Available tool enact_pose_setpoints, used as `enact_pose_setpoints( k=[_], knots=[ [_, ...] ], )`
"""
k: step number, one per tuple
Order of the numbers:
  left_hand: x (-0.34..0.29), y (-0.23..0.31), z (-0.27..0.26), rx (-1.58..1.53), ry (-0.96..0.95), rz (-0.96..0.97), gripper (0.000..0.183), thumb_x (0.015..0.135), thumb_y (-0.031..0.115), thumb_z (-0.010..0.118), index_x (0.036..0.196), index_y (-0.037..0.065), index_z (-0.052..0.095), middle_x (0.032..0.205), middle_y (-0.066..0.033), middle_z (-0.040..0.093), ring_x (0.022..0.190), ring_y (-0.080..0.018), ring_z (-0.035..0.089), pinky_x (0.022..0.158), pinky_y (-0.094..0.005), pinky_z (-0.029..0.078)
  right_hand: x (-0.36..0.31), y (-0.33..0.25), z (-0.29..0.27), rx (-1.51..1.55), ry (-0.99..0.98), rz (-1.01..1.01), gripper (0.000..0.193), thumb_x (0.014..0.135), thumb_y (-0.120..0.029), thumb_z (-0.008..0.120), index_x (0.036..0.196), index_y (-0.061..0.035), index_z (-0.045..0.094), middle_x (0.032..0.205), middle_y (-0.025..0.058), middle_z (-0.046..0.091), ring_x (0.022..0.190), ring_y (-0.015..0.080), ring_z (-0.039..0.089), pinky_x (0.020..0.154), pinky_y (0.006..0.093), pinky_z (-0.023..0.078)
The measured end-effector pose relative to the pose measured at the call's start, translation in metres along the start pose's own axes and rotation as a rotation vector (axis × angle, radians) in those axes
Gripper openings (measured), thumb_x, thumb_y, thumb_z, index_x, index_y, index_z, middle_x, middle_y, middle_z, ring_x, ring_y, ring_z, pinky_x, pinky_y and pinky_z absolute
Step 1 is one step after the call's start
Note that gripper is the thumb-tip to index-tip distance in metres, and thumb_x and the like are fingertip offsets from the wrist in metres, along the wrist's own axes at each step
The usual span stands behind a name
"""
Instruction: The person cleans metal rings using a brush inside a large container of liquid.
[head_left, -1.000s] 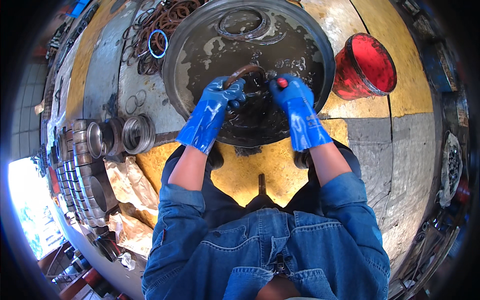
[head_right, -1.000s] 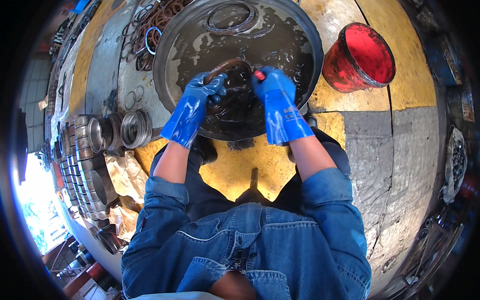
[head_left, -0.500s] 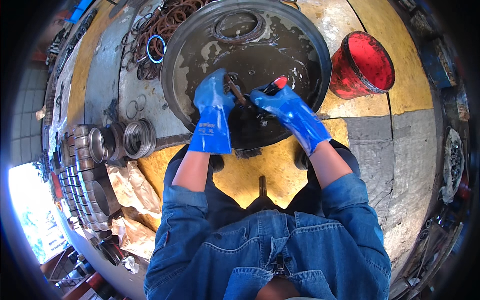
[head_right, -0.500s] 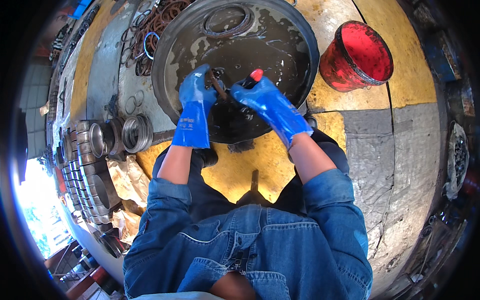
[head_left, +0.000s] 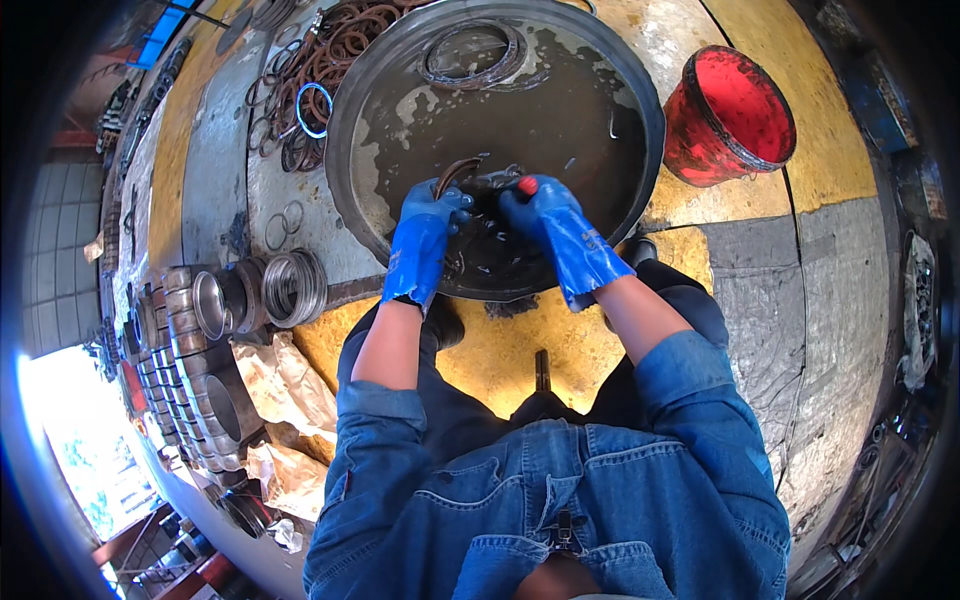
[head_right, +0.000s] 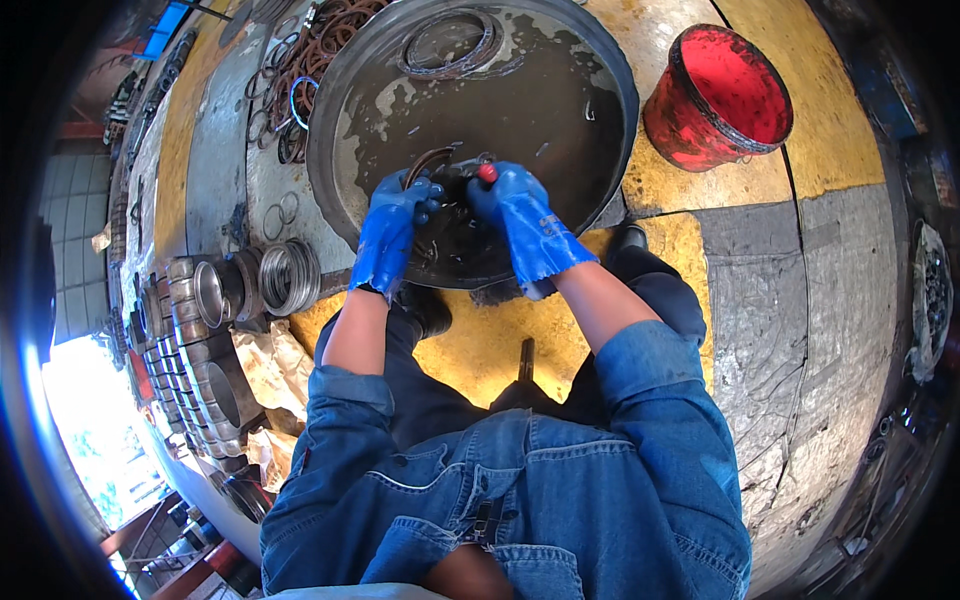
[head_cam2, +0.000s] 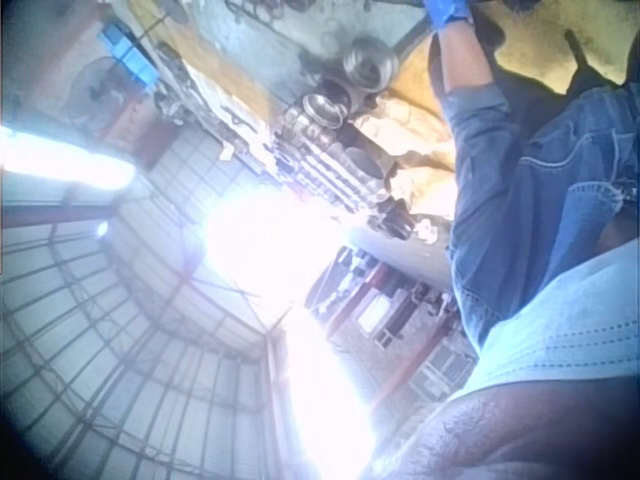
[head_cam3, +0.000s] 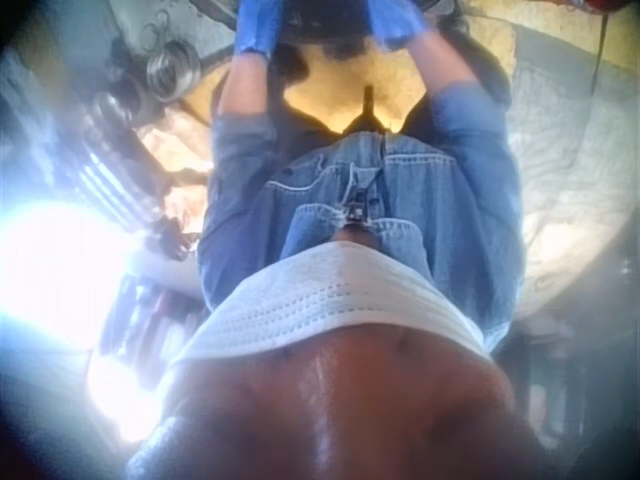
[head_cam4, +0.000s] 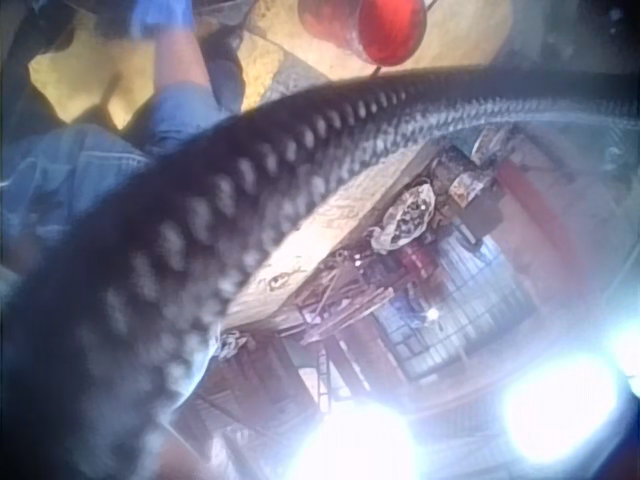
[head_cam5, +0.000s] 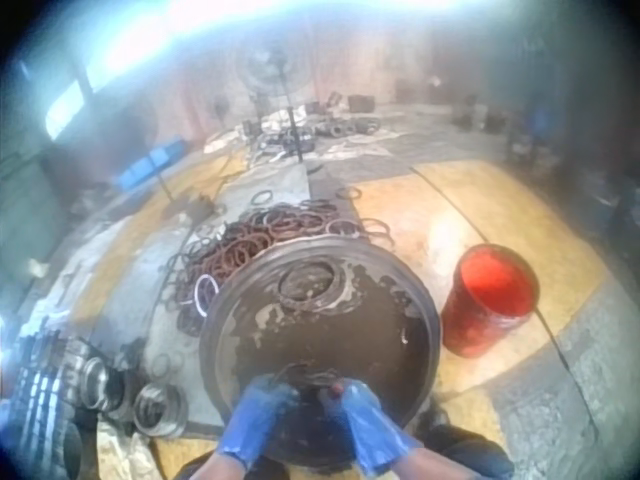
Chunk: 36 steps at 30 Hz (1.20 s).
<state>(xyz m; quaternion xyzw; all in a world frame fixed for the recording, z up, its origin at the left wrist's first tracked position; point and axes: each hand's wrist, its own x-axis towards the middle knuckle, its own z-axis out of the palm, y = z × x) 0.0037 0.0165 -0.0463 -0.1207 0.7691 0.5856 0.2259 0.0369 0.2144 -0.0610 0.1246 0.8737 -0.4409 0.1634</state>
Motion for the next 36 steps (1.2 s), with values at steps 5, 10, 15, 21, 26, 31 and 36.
enact_pose_setpoints(
  k=[5,10,15,21,26,31,36],
  knots=[
    [-0.016,0.021,-0.004,-0.186,-0.053,0.059,0.019,0.097,0.017,0.062,0.111,0.007,0.067,0.09,-0.0039,0.073,0.062,-0.0072,0.055,0.053,-0.0223,0.042,0.018,0.008,-0.002,0.696,0.131,-0.253,0.024,0.095,-0.021,0.068,0.113,-0.0059,0.075,0.102,0.0102,0.077,0.091,0.0173,0.072,0.085,0.0328,0.057],
    [-0.017,0.022,-0.022,-0.359,-0.02,-0.038,0.022,0.093,0.015,0.068,0.113,0.007,0.068,0.079,-0.0019,0.067,0.053,-0.0073,0.049,0.047,-0.022,0.039,-0.014,-0.039,-0.005,0.721,-0.02,-0.594,0.031,0.097,-0.016,0.07,0.124,-0.0024,0.071,0.114,0.0092,0.075,0.106,0.0146,0.067,0.096,0.0318,0.054],
    [-0.015,0.019,-0.026,-0.543,-0.193,-0.082,0.037,0.098,0.018,0.065,0.134,0.007,0.062,0.073,-0.0017,0.062,0.047,-0.0063,0.043,0.045,-0.0214,0.034,0.003,-0.029,-0.002,0.925,0.264,-0.252,0.026,0.093,-0.019,0.07,0.112,-0.0023,0.074,0.095,0.0119,0.076,0.088,0.0199,0.071,0.083,0.0319,0.055],
    [-0.013,0.019,-0.031,-0.587,-0.163,0.023,0.04,0.1,0.017,0.065,0.139,0.008,0.061,0.071,-0.0004,0.06,0.047,-0.0045,0.043,0.043,-0.0187,0.033,0.008,0.017,-0.016,0.786,0.118,0.03,0.031,0.09,-0.025,0.069,0.11,-0.0018,0.074,0.092,0.0135,0.075,0.085,0.0209,0.07,0.082,0.0338,0.055],
    [-0.018,0.033,-0.038,-0.483,-0.071,0.029,0.045,0.102,0.022,0.063,0.144,0.008,0.056,0.071,0.0021,0.057,0.045,-0.0041,0.038,0.044,-0.0227,0.029,0.011,-0.001,-0.026,0.049,0.08,0.117,0.046,0.087,-0.037,0.066,0.112,0.0014,0.072,0.095,0.0167,0.075,0.092,0.0221,0.072,0.086,0.0362,0.056],
    [-0.019,0.034,-0.04,-0.486,-0.059,0.003,0.044,0.102,0.022,0.062,0.144,0.008,0.056,0.071,0.0027,0.057,0.045,-0.0042,0.037,0.045,-0.023,0.029,0.004,-0.032,-0.034,0.638,0.13,-0.482,0.03,0.095,-0.013,0.071,0.124,-0.0047,0.071,0.106,0.0064,0.075,0.093,0.0126,0.068,0.087,0.0292,0.055],
    [-0.025,0.04,-0.034,-0.601,-0.156,0.005,0.043,0.102,0.021,0.063,0.143,0.008,0.057,0.068,0.0026,0.055,0.043,-0.0048,0.037,0.044,-0.0238,0.029,0.027,-0.005,-0.029,0.395,0.22,-0.422,0.03,0.092,-0.024,0.072,0.115,-0.0055,0.074,0.106,0.0137,0.076,0.098,0.0249,0.074,0.089,0.0334,0.056]
  ],
)
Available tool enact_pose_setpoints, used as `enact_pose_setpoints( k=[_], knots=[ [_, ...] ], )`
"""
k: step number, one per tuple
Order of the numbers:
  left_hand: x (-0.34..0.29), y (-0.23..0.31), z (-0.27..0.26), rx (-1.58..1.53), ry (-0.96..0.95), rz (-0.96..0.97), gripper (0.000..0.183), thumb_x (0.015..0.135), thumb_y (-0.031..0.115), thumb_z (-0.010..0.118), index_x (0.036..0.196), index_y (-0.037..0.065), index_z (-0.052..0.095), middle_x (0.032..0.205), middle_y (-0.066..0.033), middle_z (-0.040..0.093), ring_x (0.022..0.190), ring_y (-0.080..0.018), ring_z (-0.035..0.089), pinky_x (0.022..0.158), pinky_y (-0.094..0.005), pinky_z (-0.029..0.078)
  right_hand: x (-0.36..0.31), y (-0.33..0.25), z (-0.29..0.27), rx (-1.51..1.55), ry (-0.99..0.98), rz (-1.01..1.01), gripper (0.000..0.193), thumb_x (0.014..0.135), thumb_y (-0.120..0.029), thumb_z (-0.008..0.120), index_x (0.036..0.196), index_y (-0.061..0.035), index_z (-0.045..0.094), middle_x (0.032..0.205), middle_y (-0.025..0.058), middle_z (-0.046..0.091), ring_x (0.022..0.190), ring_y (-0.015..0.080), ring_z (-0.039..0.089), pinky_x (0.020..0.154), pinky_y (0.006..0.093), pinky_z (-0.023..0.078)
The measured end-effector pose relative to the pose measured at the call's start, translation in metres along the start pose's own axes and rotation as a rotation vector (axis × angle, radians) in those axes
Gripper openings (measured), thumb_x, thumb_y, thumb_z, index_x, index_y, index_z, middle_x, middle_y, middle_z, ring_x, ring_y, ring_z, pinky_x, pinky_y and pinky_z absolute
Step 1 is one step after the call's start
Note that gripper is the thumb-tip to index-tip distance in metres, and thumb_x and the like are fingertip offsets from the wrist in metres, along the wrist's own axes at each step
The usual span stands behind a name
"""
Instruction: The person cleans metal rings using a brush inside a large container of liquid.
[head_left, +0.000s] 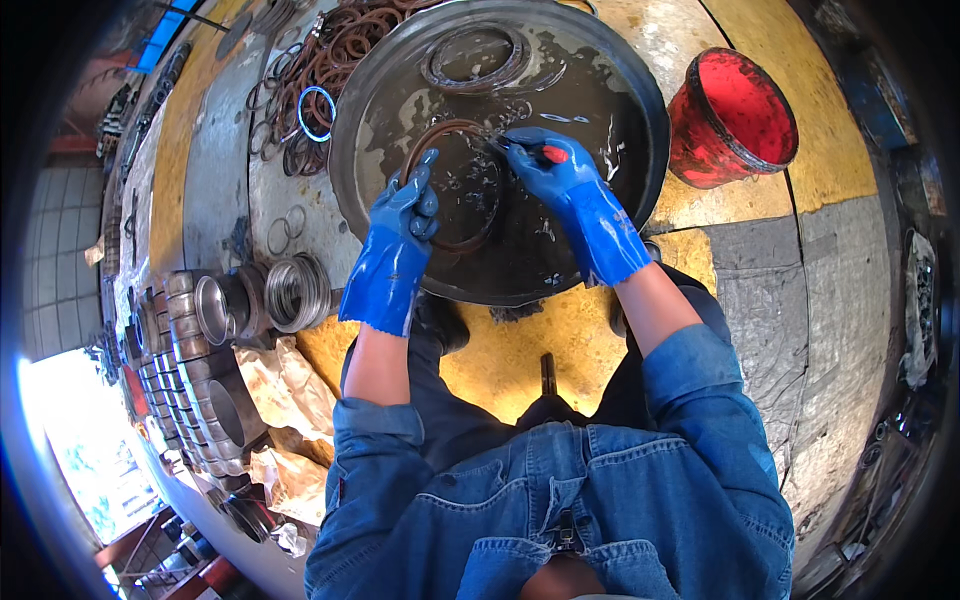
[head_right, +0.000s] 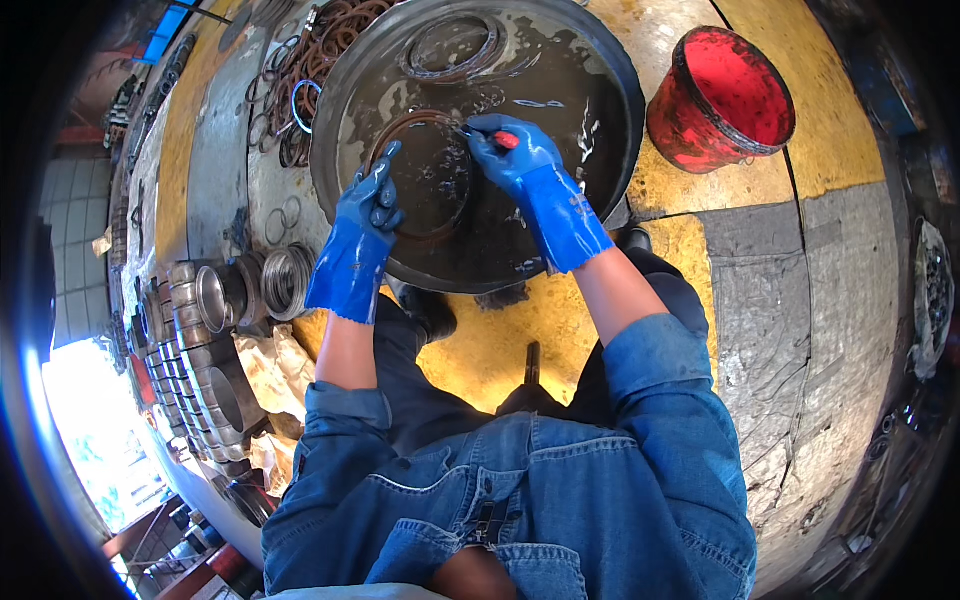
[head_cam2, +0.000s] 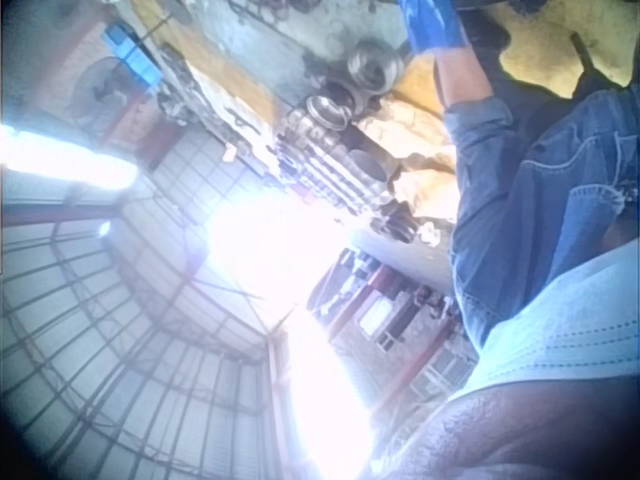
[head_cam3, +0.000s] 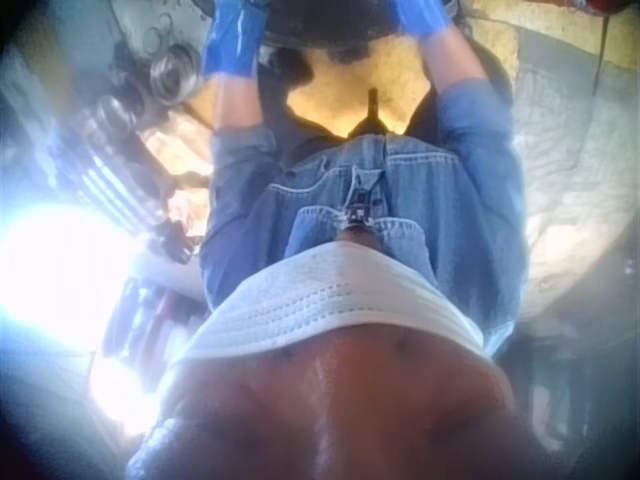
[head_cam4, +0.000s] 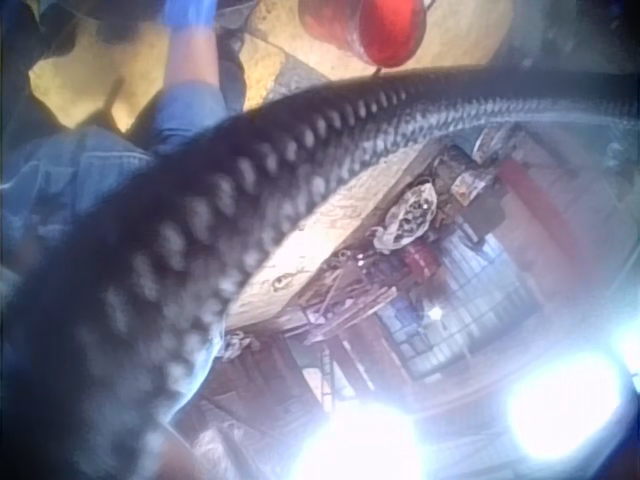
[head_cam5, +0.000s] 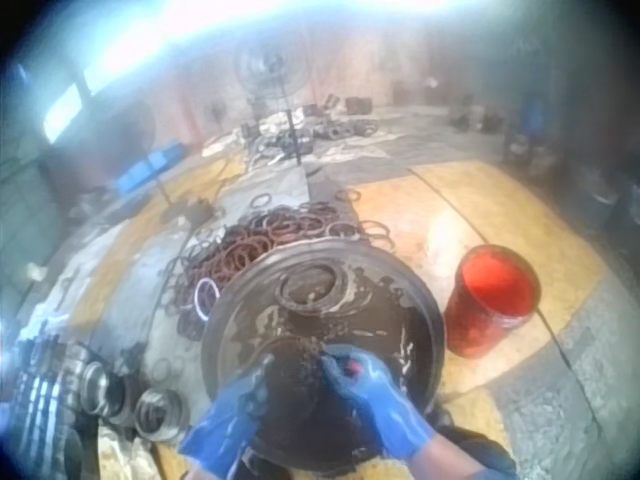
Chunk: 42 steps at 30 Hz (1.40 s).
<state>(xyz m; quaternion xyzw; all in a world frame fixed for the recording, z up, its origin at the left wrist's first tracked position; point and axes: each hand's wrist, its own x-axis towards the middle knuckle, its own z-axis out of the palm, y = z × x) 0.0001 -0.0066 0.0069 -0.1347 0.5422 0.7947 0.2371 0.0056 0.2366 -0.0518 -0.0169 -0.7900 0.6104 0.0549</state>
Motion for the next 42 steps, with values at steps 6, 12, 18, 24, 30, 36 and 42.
enact_pose_setpoints(
  k=[6,12,18,24,30,36,42],
  knots=[
    [0.004,-0.004,0.0,-0.04,-0.043,0.092,0.041,0.1,0.018,0.067,0.139,0.008,0.061,0.065,0.0014,0.056,0.045,-0.0056,0.041,0.041,-0.0225,0.03,-0.01,0.017,-0.001,-0.087,-0.274,0.393,0.027,0.088,-0.03,0.07,0.098,-0.0049,0.077,0.078,0.0089,0.073,0.072,0.0127,0.068,0.07,0.0296,0.054],
    [0.009,-0.006,-0.004,0.061,-0.02,0.119,0.039,0.099,0.016,0.067,0.137,0.007,0.063,0.068,0.0,0.061,0.049,-0.0058,0.049,0.041,-0.0202,0.034,-0.044,-0.025,0.011,0.128,-0.333,0.557,0.029,0.086,-0.027,0.073,0.1,-0.0008,0.075,0.086,0.0068,0.073,0.079,0.0142,0.067,0.073,0.0303,0.053],
    [0.011,-0.017,0.014,0.276,0.034,0.144,0.037,0.1,0.019,0.068,0.135,0.008,0.066,0.066,0.0016,0.06,0.047,-0.0043,0.045,0.044,-0.0183,0.03,-0.036,-0.024,0.005,-0.283,-0.152,-0.056,0.03,0.088,-0.032,0.071,0.115,-0.0184,0.075,0.102,0.0097,0.076,0.085,0.0272,0.071,0.081,0.0367,0.056],
    [-0.001,-0.014,0.029,0.381,0.025,0.108,0.034,0.099,0.02,0.068,0.132,0.008,0.068,0.065,0.0017,0.06,0.049,-0.0039,0.045,0.045,-0.0185,0.03,-0.02,-0.021,-0.006,-0.49,-0.074,-0.135,0.028,0.09,-0.03,0.072,0.115,-0.017,0.074,0.105,0.0099,0.075,0.091,0.0312,0.073,0.082,0.0395,0.058],
    [-0.007,-0.014,0.036,0.404,-0.009,0.174,0.035,0.099,0.02,0.069,0.131,0.007,0.068,0.064,0.0025,0.057,0.054,-0.0046,0.051,0.046,-0.0191,0.032,-0.013,0.0,0.002,-0.23,-0.337,0.46,0.03,0.09,-0.034,0.071,0.114,-0.0171,0.075,0.093,0.0111,0.075,0.082,0.0247,0.071,0.077,0.0376,0.055],
    [0.0,-0.018,0.027,0.369,0.0,0.22,0.035,0.099,0.02,0.068,0.13,0.005,0.068,0.069,-0.0002,0.063,0.055,-0.0058,0.055,0.047,-0.0182,0.035,-0.047,-0.024,0.01,0.521,-0.269,0.65,0.029,0.089,-0.029,0.074,0.099,-0.0016,0.077,0.088,0.0075,0.075,0.081,0.0148,0.068,0.074,0.0334,0.054],
    [0.018,-0.01,-0.009,0.054,0.012,0.341,0.04,0.102,0.022,0.064,0.136,0.003,0.062,0.079,-0.005,0.071,0.059,-0.0122,0.057,0.056,-0.0277,0.045,-0.025,-0.017,-0.017,0.143,-0.178,0.449,0.036,0.088,-0.035,0.078,0.093,-0.0001,0.075,0.086,0.0086,0.074,0.079,0.0147,0.067,0.073,0.0312,0.053]
  ],
)
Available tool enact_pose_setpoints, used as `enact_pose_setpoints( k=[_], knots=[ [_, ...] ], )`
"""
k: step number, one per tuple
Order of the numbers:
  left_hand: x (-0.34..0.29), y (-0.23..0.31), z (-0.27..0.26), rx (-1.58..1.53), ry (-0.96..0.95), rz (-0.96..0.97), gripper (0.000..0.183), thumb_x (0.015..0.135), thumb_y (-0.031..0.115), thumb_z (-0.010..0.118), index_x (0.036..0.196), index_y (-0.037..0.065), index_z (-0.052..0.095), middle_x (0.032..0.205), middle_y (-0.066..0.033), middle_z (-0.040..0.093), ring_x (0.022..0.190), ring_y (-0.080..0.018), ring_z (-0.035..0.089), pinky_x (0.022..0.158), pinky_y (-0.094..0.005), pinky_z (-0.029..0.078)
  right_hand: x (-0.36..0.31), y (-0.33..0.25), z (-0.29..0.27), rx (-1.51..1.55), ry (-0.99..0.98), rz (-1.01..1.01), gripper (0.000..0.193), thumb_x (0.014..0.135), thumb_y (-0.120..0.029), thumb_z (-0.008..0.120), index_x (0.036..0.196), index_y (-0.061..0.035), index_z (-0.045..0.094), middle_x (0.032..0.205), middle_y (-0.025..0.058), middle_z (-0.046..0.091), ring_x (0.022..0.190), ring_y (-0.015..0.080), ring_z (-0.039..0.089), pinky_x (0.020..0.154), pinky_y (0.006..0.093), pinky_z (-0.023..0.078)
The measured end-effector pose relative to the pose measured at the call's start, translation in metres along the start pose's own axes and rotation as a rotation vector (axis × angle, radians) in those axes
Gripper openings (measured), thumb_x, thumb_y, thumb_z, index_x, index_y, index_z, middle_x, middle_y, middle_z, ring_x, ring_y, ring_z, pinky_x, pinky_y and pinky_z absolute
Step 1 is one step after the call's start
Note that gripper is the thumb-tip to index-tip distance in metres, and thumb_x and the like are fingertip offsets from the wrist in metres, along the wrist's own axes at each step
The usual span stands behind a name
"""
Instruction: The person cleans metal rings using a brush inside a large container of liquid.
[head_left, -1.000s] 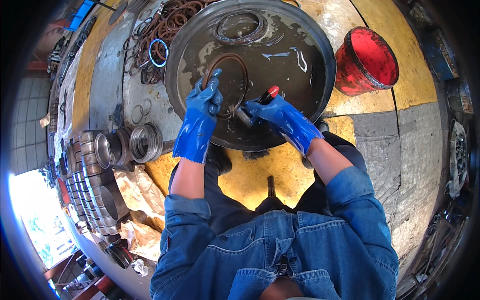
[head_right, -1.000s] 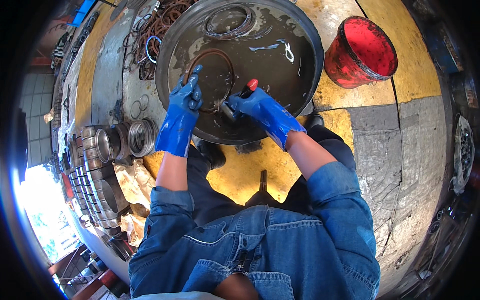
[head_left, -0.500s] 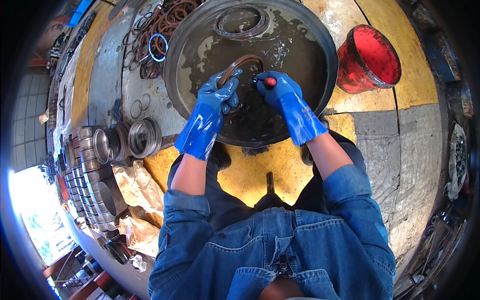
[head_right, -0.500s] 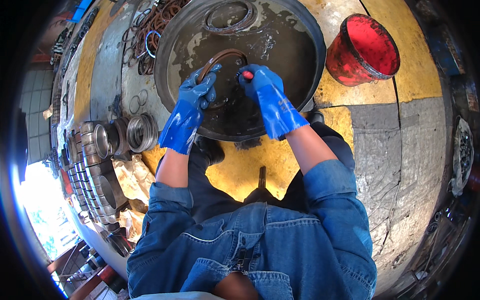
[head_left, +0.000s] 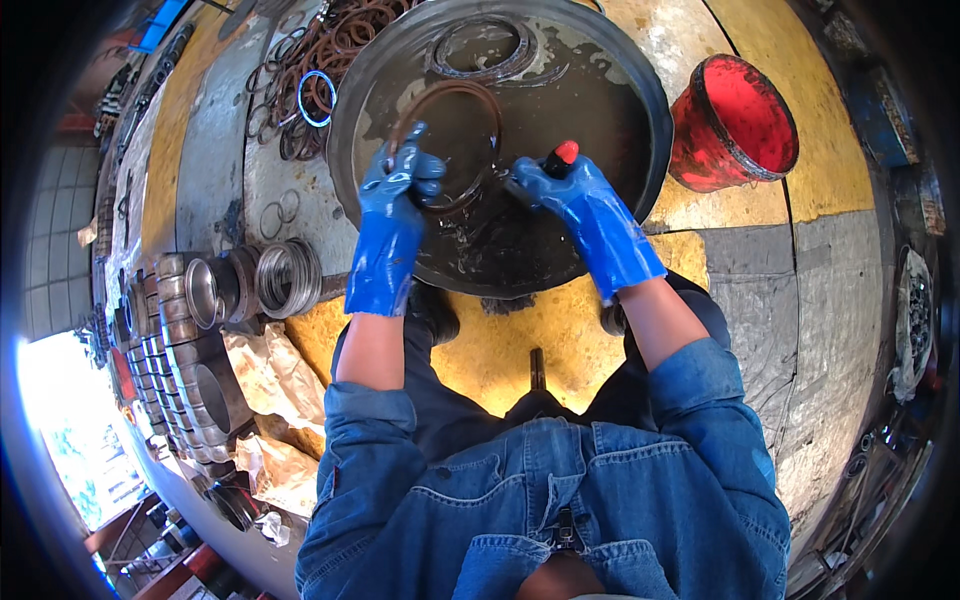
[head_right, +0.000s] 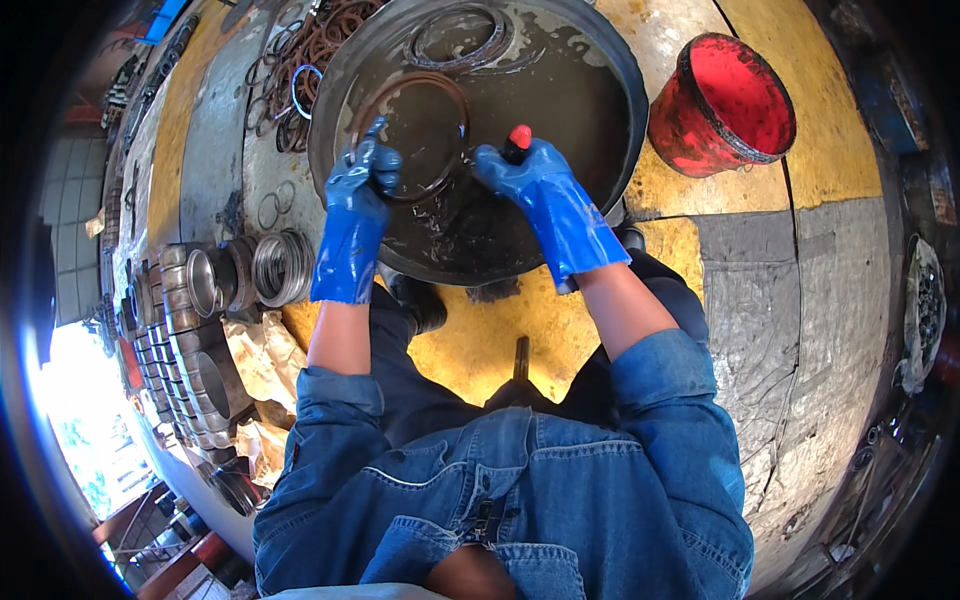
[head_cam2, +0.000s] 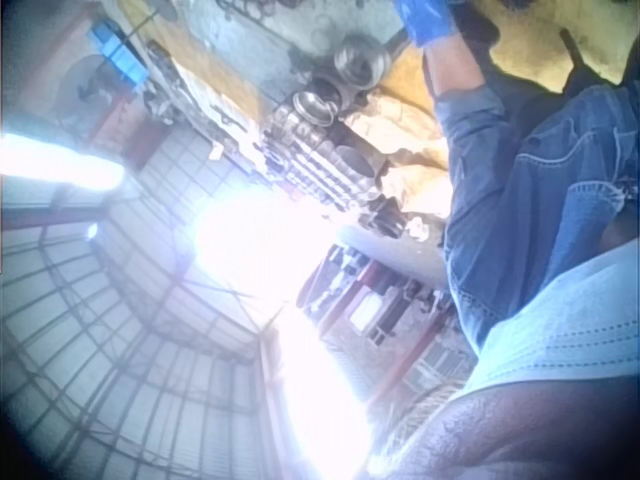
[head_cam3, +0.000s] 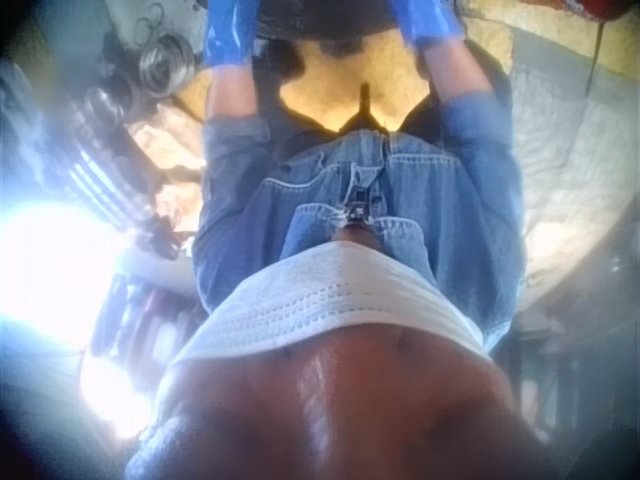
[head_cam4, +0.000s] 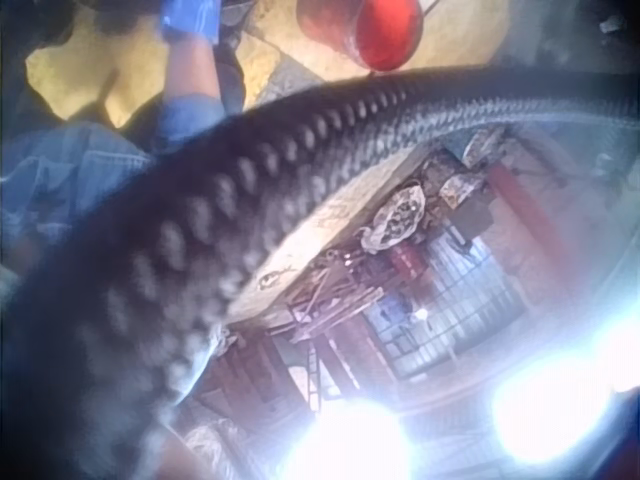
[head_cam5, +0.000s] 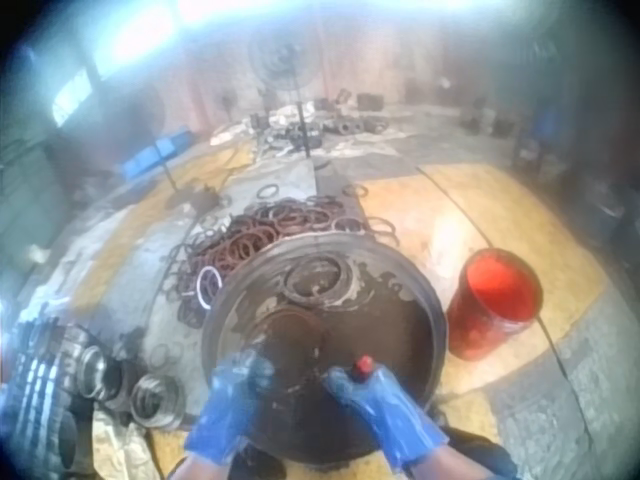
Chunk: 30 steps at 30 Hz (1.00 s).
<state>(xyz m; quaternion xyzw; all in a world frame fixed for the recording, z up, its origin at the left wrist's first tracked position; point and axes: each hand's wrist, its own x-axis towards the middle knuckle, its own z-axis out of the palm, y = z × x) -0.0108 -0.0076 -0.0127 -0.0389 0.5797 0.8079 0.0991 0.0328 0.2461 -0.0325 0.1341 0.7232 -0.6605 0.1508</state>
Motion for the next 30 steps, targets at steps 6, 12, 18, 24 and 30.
enact_pose_setpoints(
  k=[6,12,18,24,30],
  knots=[
    [0.002,-0.003,-0.018,-0.579,-0.092,-0.15,0.042,0.105,0.028,0.059,0.142,0.009,0.057,0.075,0.0039,0.052,0.058,-0.008,0.038,0.055,-0.0266,0.034,-0.014,-0.013,0.002,0.24,-0.032,-0.039,0.039,0.093,-0.039,0.075,0.1,-0.0014,0.077,0.085,0.0066,0.074,0.077,0.0128,0.065,0.075,0.031,0.053],
    [0.012,-0.004,-0.012,0.758,0.092,0.215,0.051,0.092,0.027,0.073,0.138,0.01,0.06,0.115,-0.0096,0.071,0.096,-0.0264,0.068,0.085,-0.0379,0.054,0.006,-0.007,-0.018,-0.302,0.02,-0.143,0.032,0.094,-0.039,0.071,0.097,-0.0081,0.077,0.085,0.0084,0.076,0.078,0.0251,0.07,0.076,0.0373,0.055],
    [-0.003,0.003,0.029,1.606,-0.139,0.644,0.068,0.075,0.027,0.085,0.137,0.013,0.06,0.112,-0.017,0.072,0.101,-0.039,0.07,0.088,-0.0466,0.056,0.003,-0.009,-0.009,-1.192,0.161,-0.623,0.017,0.087,-0.025,0.071,0.1,-0.0147,0.074,0.097,0.0118,0.073,0.092,0.0348,0.071,0.078,0.0465,0.056],
    [-0.002,-0.026,0.02,1.101,-0.349,0.146,0.035,0.092,0.017,0.073,0.125,0.009,0.069,0.098,-0.0108,0.074,0.085,-0.0246,0.071,0.08,-0.0391,0.057,0.015,0.011,0.004,-1.006,0.087,-0.492,0.025,0.087,-0.025,0.072,0.11,-0.0172,0.075,0.107,0.0127,0.074,0.098,0.0346,0.071,0.085,0.0438,0.057],
    [-0.002,0.006,0.016,0.42,0.035,-0.32,0.03,0.095,0.018,0.069,0.123,0.007,0.069,0.083,-0.001,0.069,0.056,-0.0047,0.049,0.052,-0.0184,0.037,0.022,0.015,-0.019,-0.411,0.31,-0.05,0.034,0.09,-0.038,0.073,0.113,-0.0139,0.076,0.105,0.0137,0.076,0.096,0.0308,0.073,0.087,0.0392,0.056]
  ],
)
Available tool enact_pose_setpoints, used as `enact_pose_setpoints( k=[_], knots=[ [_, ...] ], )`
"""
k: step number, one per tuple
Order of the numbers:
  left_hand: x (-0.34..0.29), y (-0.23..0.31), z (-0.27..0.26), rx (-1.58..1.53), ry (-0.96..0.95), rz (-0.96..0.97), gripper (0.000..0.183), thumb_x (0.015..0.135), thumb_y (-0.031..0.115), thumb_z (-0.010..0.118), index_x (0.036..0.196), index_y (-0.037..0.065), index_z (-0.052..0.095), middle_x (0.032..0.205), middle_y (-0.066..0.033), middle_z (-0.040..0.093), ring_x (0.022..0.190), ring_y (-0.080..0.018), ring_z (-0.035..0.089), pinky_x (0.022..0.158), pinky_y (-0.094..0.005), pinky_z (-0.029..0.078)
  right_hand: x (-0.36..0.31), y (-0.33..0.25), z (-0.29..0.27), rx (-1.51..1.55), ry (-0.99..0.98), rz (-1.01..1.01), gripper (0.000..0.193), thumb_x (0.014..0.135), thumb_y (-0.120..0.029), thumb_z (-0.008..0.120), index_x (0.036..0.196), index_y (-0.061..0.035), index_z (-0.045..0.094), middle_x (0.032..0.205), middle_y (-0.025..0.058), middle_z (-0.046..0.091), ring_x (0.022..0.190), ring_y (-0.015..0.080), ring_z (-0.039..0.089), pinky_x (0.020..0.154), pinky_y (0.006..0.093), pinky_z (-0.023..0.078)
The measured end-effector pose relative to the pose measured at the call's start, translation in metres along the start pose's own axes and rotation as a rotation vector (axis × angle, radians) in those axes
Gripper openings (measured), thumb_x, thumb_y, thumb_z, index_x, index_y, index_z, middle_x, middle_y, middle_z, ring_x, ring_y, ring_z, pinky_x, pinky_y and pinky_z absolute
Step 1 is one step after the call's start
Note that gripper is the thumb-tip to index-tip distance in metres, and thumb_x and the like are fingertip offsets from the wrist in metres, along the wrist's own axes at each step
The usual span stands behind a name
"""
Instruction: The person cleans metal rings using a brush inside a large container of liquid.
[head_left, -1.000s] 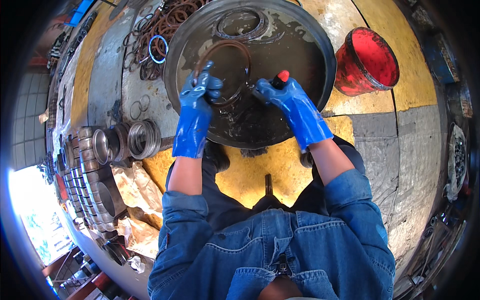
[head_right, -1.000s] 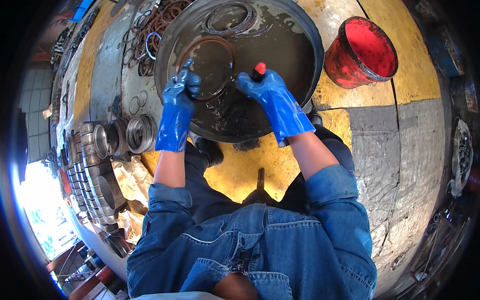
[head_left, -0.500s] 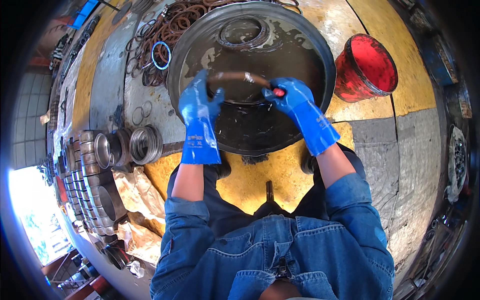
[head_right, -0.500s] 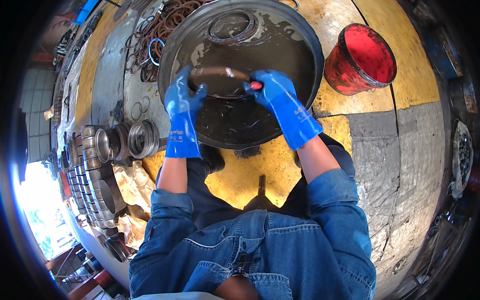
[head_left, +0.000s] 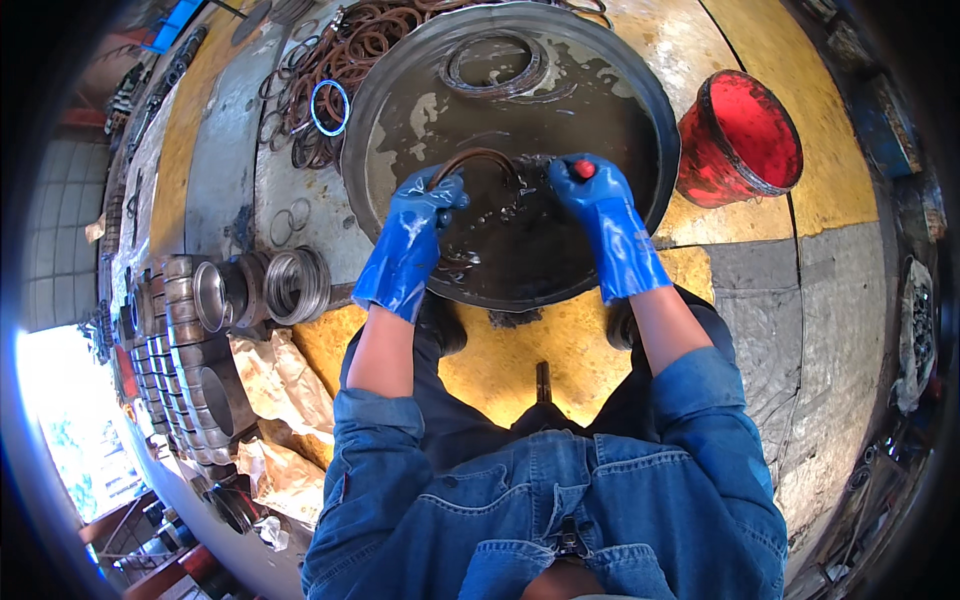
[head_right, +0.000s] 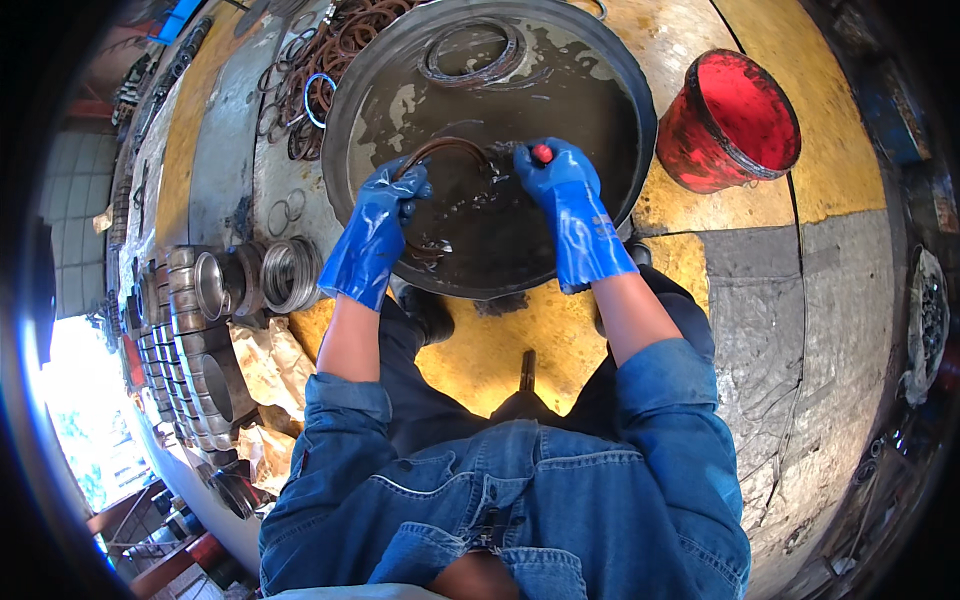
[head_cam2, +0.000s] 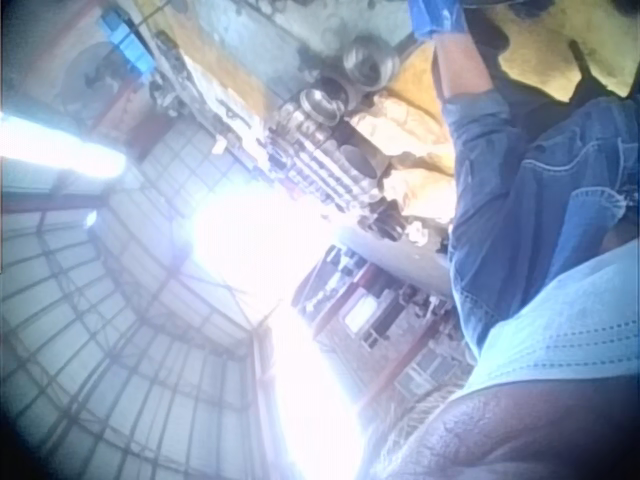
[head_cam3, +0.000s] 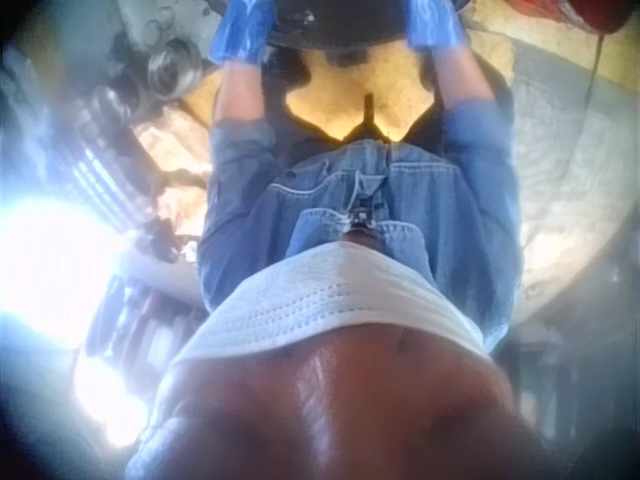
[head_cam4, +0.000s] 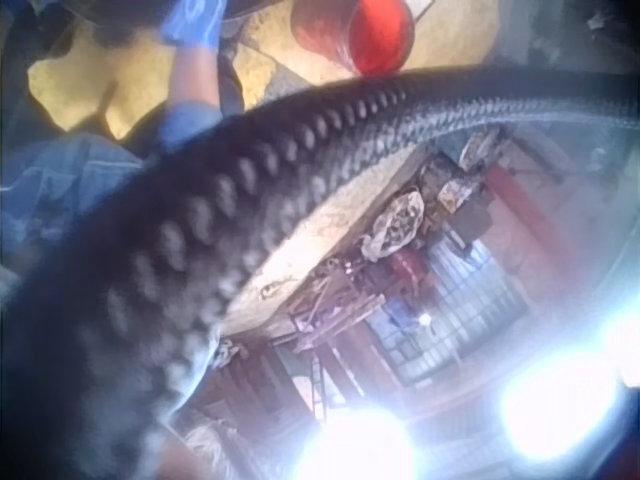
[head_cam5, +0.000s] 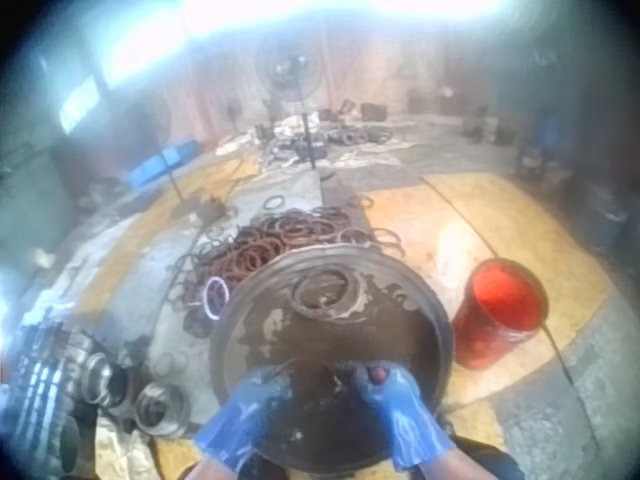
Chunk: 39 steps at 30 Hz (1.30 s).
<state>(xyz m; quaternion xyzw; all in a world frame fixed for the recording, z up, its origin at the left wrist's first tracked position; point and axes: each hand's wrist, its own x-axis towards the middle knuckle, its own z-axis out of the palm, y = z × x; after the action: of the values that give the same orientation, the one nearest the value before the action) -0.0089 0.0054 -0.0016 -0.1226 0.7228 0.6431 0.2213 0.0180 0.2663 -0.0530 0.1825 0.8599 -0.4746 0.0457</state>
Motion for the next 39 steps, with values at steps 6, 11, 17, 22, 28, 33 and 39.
enact_pose_setpoints(
  k=[6,11,17,22,28,33,39],
  knots=[
    [-0.001,-0.01,-0.01,-0.215,-0.036,-0.006,0.03,0.095,0.021,0.072,0.122,0.009,0.069,0.078,-0.0007,0.067,0.054,-0.0044,0.047,0.049,-0.0196,0.036,-0.047,-0.059,0.012,0.617,-0.145,-0.583,0.025,0.092,-0.017,0.075,0.114,-0.0041,0.075,0.104,0.0146,0.076,0.093,0.0245,0.074,0.086,0.033,0.058],
    [-0.007,-0.011,0.008,-0.303,-0.091,-0.118,0.028,0.098,0.023,0.067,0.123,0.011,0.064,0.073,0.0014,0.058,0.047,-0.0052,0.039,0.045,-0.0216,0.03,-0.032,-0.055,0.025,0.46,0.015,-0.643,0.026,0.094,-0.018,0.074,0.117,-0.0065,0.074,0.107,0.0099,0.077,0.094,0.0189,0.073,0.086,0.032,0.057],
    [-0.016,-0.004,0.011,-0.423,-0.135,0.017,0.04,0.099,0.018,0.068,0.137,0.008,0.062,0.068,0.0012,0.057,0.045,-0.0045,0.04,0.042,-0.0198,0.031,-0.003,-0.015,0.03,0.499,0.07,-0.044,0.024,0.093,-0.025,0.065,0.097,-0.0047,0.076,0.084,0.009,0.076,0.077,0.0172,0.07,0.074,0.0315,0.055],
    [-0.011,-0.004,0.007,-0.392,-0.062,0.09,0.042,0.099,0.019,0.067,0.139,0.008,0.06,0.067,0.0016,0.055,0.044,-0.0047,0.038,0.042,-0.0213,0.03,-0.023,-0.013,0.03,0.405,-0.146,0.313,0.03,0.089,-0.03,0.062,0.081,-0.0032,0.073,0.07,0.0087,0.071,0.068,0.0204,0.068,0.066,0.036,0.052],
    [-0.005,-0.008,-0.003,-0.365,0.002,0.064,0.037,0.096,0.017,0.071,0.132,0.008,0.066,0.069,0.0016,0.059,0.048,-0.004,0.044,0.042,-0.0182,0.031,-0.029,-0.028,0.013,0.15,-0.233,-0.064,0.036,0.092,-0.034,0.068,0.107,-0.0011,0.074,0.092,0.0139,0.075,0.088,0.0221,0.072,0.081,0.0339,0.055],
    [-0.009,-0.003,-0.002,-0.368,-0.084,0.056,0.035,0.097,0.016,0.07,0.131,0.007,0.067,0.07,0.0014,0.06,0.048,-0.0039,0.044,0.043,-0.0182,0.032,-0.013,-0.038,0.013,0.426,0.063,-0.635,0.025,0.094,-0.026,0.07,0.117,-0.016,0.075,0.102,0.0121,0.076,0.096,0.026,0.073,0.086,0.034,0.056],
    [-0.014,0.0,0.009,-0.312,-0.127,0.145,0.041,0.1,0.015,0.066,0.139,0.002,0.06,0.074,0.0009,0.059,0.047,-0.005,0.043,0.042,-0.0204,0.03,-0.013,-0.011,0.028,0.052,-0.127,-0.163,0.023,0.093,-0.03,0.065,0.107,-0.0149,0.076,0.091,0.0119,0.074,0.084,0.0257,0.072,0.081,0.0356,0.056]
  ],
)
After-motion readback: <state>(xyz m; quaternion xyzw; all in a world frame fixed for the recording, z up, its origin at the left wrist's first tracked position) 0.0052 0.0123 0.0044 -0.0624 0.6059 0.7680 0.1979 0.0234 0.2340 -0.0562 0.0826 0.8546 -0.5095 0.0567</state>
